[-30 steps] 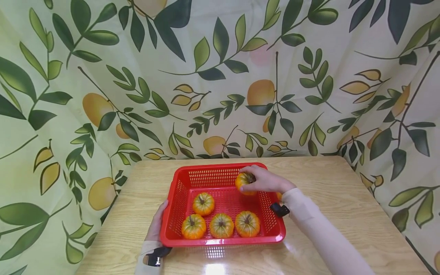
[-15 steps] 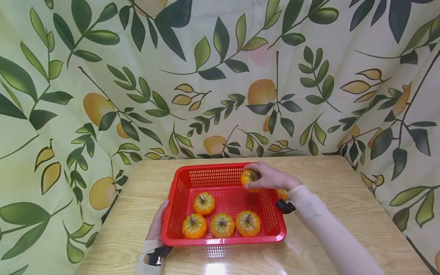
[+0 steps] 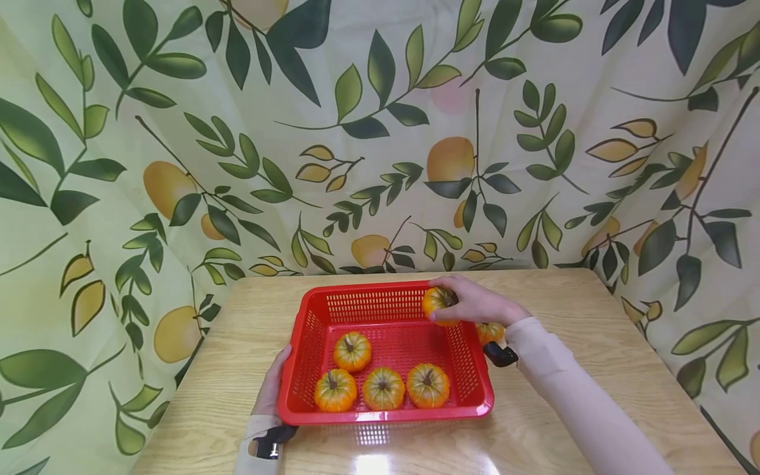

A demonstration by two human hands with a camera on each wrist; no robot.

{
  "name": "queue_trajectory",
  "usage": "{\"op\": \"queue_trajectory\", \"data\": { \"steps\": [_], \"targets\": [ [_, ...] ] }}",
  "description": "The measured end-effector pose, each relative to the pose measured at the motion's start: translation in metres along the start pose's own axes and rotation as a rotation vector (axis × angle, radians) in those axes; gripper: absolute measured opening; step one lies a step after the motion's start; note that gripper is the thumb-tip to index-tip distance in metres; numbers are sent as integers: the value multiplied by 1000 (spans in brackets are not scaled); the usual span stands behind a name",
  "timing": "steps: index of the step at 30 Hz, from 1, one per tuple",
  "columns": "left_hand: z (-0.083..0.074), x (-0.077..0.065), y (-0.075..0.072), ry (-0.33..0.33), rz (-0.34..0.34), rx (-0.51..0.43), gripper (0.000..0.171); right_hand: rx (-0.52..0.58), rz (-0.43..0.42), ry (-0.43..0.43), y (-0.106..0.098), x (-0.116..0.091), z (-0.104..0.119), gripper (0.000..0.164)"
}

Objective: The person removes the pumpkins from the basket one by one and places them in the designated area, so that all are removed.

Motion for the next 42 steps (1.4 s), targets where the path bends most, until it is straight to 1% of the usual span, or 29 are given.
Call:
{"op": "queue_trajectory", "data": {
  "steps": [6,9,15,22,26,31,35,42],
  "targets": [
    [-1,1,1,12,22,0,51,15,4,0,0,-2,0,73],
    [-1,1,2,7,27,-3,49,27,6,3,0,-4,-1,73],
    [-1,0,3,7,17,10,49,40,-2,5,-4,-10,-3,73],
    [-1,0,0,2,-18,8,51,-3,-36,60,-16,-21,-11,76],
    [-1,0,0,-6,-31,-1,53,-15,-44,72,-19,-26,-15,78],
    [0,-2,2,-2,-5,-3,50,-9,-55,84,-21,-31,-20,77],
    [1,-3,2,-9,3,15,46,8,-57,86,-22,-34,-22,76],
    [3,-2,0,-23,-13,-5,53,11,-76,89,-26,-40,-23,76]
  ]
}}
Point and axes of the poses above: each hand's wrist, its own x-axis towards the middle knuckle, its own y-axis out of the palm, z = x × y, the point moved 9 cm from there along x, towards the middle knuckle, and after that the axes turned 14 degrees about z, right-handed, at the moved point
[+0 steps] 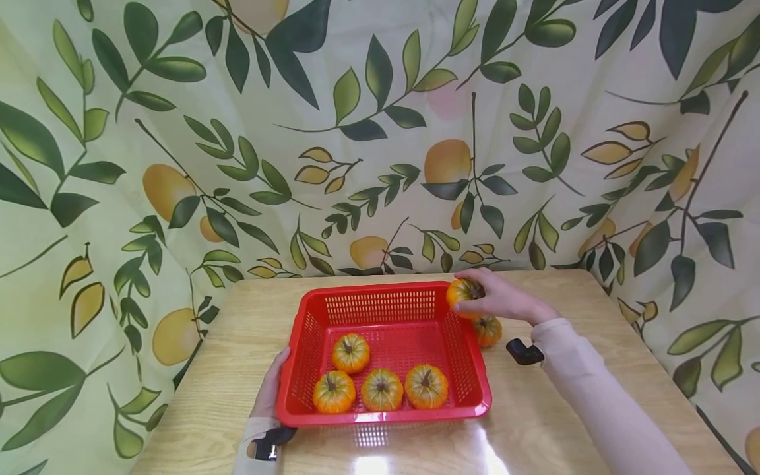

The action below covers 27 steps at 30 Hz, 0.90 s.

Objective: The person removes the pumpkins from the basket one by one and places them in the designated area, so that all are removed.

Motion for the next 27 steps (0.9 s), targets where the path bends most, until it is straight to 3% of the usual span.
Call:
{"op": "queue_trajectory", "data": {
  "steps": [8,21,27],
  "targets": [
    [-1,0,-2,2,-14,-7,56,4,5,20,-2,-3,-4,77],
    [-5,2,3,28,30,13,48,18,-15,0,-10,-9,-6,75],
    [-4,2,1,23,7,13,50,2,-18,18,-9,-9,-9,77]
  ]
}}
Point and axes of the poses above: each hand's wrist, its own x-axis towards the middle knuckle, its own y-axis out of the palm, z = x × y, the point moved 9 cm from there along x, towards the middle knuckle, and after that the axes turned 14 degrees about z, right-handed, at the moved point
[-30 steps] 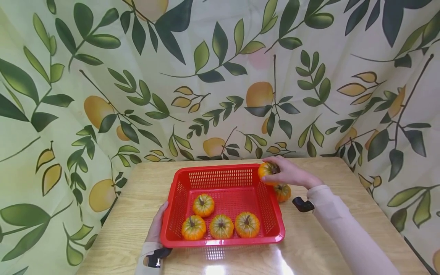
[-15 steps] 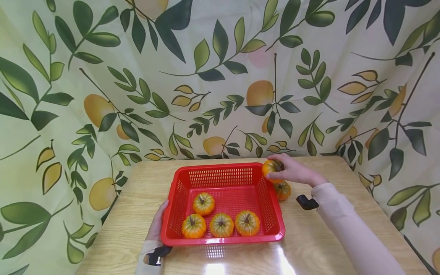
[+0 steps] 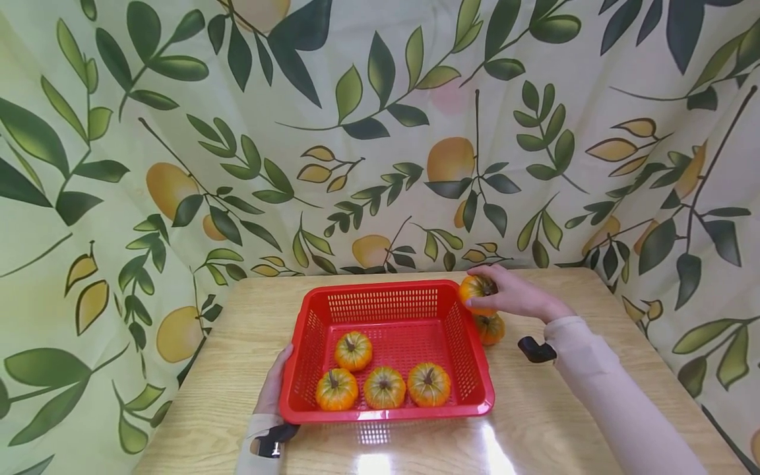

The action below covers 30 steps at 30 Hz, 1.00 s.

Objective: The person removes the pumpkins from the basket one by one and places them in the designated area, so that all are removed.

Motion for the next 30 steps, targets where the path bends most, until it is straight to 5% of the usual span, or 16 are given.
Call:
{"op": "queue_trajectory", "data": {
  "steps": [14,30],
  "targets": [
    [0,-1,-4,-9,-63,9,57,6,-1,3,-1,-1,0,77],
    [0,-2,2,-14,13,7,54,2,-7,11,0,-3,-4,78]
  ]
}}
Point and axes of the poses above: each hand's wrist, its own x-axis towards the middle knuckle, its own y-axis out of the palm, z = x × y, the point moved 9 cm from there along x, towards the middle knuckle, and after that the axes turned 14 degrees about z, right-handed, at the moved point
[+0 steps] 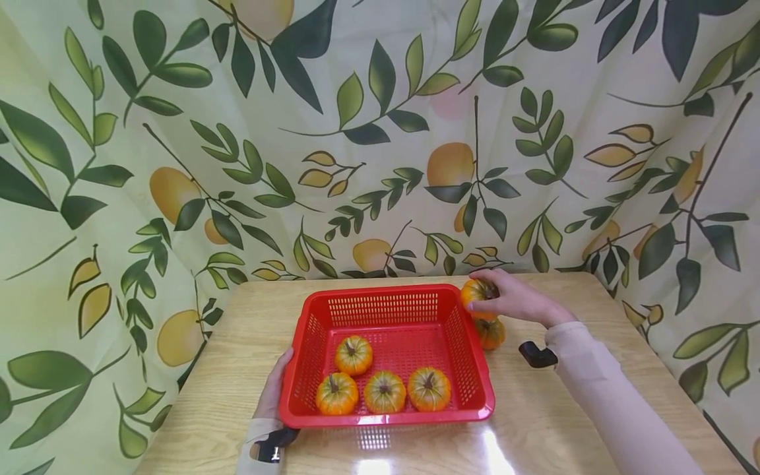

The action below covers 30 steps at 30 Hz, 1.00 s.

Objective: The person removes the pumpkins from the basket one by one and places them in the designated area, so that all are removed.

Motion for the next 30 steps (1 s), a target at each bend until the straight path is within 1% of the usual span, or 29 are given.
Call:
{"op": "queue_trajectory", "data": {
  "steps": [3,8,14,20,22,27,30],
  "targets": [
    [2,-1,-1,-5,-2,-1,53,4,6,-2,1,1,-1,77],
    [1,1,-1,7,-7,-11,54,7,-5,-18,-1,2,1,75],
    [-1,1,-1,21,5,6,51,9,-3,-2,-1,2,1,77],
    [1,0,-2,5,-14,6,55,9,-12,-6,-1,2,-2,77],
    [1,0,-2,6,-10,9,54,9,-16,-6,-2,2,-3,76],
    [0,1,0,22,29,4,48,8,-23,-3,-3,1,-4,77],
    [-1,1,0,22,29,-1,47,10,-24,-5,-2,0,-4,77]
  ]
}}
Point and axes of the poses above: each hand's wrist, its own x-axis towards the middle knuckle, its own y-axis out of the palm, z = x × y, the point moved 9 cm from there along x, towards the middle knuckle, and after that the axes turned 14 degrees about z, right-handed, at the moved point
